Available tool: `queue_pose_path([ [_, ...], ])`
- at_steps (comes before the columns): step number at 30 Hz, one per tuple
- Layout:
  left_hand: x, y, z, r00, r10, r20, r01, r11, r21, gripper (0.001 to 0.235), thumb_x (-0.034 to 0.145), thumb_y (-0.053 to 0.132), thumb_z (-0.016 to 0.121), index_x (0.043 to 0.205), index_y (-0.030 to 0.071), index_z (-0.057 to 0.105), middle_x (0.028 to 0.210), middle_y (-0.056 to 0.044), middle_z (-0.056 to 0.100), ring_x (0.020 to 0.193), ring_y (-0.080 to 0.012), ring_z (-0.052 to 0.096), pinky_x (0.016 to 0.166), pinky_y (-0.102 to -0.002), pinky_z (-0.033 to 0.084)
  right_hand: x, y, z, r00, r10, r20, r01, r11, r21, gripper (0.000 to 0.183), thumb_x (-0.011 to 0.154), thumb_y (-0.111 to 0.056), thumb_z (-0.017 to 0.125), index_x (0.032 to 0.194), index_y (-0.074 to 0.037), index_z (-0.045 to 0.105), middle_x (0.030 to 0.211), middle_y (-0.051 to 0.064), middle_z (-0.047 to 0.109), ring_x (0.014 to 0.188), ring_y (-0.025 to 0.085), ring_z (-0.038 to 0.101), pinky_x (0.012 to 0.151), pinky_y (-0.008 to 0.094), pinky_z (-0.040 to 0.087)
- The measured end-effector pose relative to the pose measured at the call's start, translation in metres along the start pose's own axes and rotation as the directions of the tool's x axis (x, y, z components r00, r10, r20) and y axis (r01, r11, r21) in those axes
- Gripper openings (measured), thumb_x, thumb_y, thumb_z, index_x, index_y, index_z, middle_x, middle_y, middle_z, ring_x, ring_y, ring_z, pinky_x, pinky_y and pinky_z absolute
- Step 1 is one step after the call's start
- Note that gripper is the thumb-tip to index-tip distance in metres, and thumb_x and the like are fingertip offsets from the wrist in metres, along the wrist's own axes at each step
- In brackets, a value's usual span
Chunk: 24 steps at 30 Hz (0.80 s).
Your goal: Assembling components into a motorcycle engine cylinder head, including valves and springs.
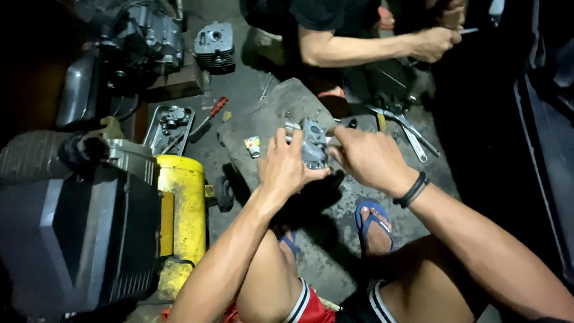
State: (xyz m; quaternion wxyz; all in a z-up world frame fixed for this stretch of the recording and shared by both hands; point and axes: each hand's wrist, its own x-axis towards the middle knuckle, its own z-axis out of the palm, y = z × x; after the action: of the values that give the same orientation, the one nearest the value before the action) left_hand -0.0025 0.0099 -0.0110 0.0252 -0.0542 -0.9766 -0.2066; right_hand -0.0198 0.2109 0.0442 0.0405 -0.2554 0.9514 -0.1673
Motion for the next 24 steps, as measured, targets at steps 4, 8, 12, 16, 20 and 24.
queue_pose_path([
  [4,0.005,-0.007,0.015,0.995,-0.046,0.091,0.042,0.998,0.039,0.094,0.056,0.067,0.085,0.124,0.012,0.05,0.117,-0.015,0.043,0.108,-0.0443,0.056,0.066,-0.068,0.057,-0.003,0.0,0.012,0.919,-0.311,-0.242,0.188,0.886,-0.423,0.012,0.104,-0.024,0.053,0.095,-0.018,0.057,0.077,0.002,0.057,0.06,0.027,0.065,0.046,0.038,0.051],
  [8,0.004,-0.005,0.011,0.994,-0.031,0.104,0.028,0.999,0.032,0.088,0.059,0.065,0.082,0.122,0.013,0.052,0.116,-0.014,0.044,0.107,-0.0443,0.056,0.066,-0.067,0.057,-0.001,-0.007,0.007,0.878,-0.391,-0.277,0.158,0.783,-0.602,0.008,0.099,-0.025,0.062,0.092,-0.021,0.061,0.082,-0.004,0.058,0.07,0.016,0.065,0.046,0.028,0.053],
  [12,0.005,-0.006,0.001,0.994,-0.029,0.109,0.025,0.999,0.037,0.09,0.059,0.065,0.082,0.123,0.011,0.05,0.115,-0.014,0.043,0.107,-0.0445,0.056,0.067,-0.068,0.058,0.002,-0.011,0.006,0.83,-0.452,-0.328,0.126,0.724,-0.679,0.017,0.094,-0.022,0.067,0.08,-0.023,0.057,0.075,-0.005,0.049,0.069,0.017,0.061,0.044,0.025,0.045],
  [16,0.0,0.0,-0.008,0.987,-0.045,0.154,0.054,0.997,-0.05,0.084,0.065,0.054,0.085,0.125,0.007,0.05,0.119,-0.018,0.044,0.112,-0.0484,0.054,0.071,-0.071,0.056,0.003,-0.01,0.006,0.839,-0.468,-0.278,0.182,0.723,-0.667,0.012,0.094,-0.023,0.064,0.082,-0.025,0.062,0.078,-0.005,0.056,0.076,0.018,0.065,0.052,0.028,0.048],
  [20,-0.006,0.008,-0.02,0.992,-0.055,0.114,0.068,0.992,-0.108,0.08,0.064,0.046,0.088,0.123,0.006,0.051,0.12,-0.019,0.045,0.112,-0.0481,0.055,0.073,-0.071,0.056,0.009,-0.005,0.0,0.822,-0.504,-0.265,0.192,0.684,-0.703,0.009,0.091,-0.026,0.064,0.083,-0.025,0.059,0.076,-0.006,0.057,0.079,0.018,0.066,0.063,0.031,0.045],
  [24,-0.002,0.003,-0.013,0.984,-0.076,0.159,0.085,0.995,-0.047,0.088,0.059,0.057,0.087,0.122,0.011,0.047,0.12,-0.014,0.041,0.114,-0.0451,0.052,0.072,-0.07,0.056,0.01,0.004,0.008,0.878,-0.417,-0.237,0.19,0.756,-0.627,0.021,0.101,-0.029,0.058,0.08,-0.027,0.059,0.069,-0.009,0.056,0.076,0.017,0.068,0.063,0.031,0.046],
])
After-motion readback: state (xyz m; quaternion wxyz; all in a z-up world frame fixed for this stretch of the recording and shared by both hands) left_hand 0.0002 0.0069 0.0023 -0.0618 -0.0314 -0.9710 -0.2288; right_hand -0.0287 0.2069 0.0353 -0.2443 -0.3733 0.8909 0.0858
